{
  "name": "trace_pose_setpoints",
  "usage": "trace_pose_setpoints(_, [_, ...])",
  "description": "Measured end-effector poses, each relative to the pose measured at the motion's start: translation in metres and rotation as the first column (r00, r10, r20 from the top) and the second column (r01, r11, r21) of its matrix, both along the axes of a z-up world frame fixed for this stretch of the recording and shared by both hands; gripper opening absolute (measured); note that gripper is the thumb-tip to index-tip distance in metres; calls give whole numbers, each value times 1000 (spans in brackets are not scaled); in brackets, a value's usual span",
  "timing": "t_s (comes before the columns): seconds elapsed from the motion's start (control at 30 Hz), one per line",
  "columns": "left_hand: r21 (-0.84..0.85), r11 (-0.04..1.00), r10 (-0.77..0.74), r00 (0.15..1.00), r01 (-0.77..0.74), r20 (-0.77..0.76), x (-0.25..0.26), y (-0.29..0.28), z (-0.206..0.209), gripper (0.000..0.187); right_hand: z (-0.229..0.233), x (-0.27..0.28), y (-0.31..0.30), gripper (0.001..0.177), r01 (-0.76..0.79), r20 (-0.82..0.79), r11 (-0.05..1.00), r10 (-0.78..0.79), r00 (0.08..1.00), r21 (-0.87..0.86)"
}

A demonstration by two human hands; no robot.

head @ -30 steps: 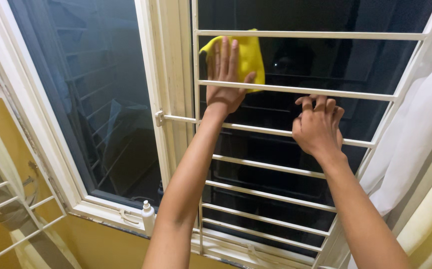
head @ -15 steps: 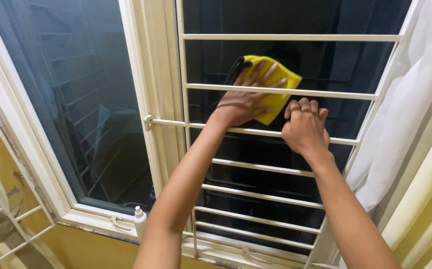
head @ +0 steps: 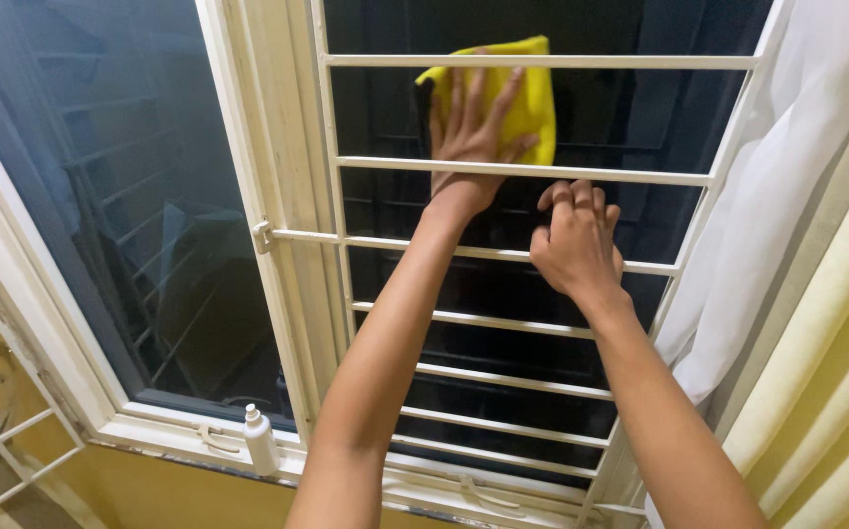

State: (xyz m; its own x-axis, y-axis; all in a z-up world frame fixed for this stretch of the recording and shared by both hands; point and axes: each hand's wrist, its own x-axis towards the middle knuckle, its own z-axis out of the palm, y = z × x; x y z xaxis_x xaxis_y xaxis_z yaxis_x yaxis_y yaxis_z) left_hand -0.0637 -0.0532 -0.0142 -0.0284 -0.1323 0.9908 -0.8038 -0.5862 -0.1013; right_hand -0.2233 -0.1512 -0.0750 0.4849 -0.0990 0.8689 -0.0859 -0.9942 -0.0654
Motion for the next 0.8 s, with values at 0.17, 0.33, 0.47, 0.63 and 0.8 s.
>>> trace_pose_setpoints(0.17, [530, 846, 96, 994, -55, -50, -28, 30, -35, 86, -4, 4, -4, 72, 79, 47, 989, -74, 996, -124])
trace_pose_setpoints(0.33, [434, 900, 209, 917, -45, -338, -6, 76, -47, 89, -2, 1, -2, 61, 49, -24, 994, -52, 998, -103])
trace_pose_setpoints(0.47, [33, 991, 128, 855, -129, -503, 17, 83, -46, 102, -1, 0, 0, 58, 53, -75, 998, -56, 996, -46])
trace_pose_setpoints(0.63, [4, 980, 168, 814, -199, -556, 19, 69, -51, 104, -2, 2, -2, 50, 43, -22, 994, -46, 999, -104])
trace_pose_setpoints(0.8, [115, 983, 179, 578, -146, -796, 0, 70, -55, 97, -3, 0, 0, 44, 33, -43, 981, -42, 998, -189])
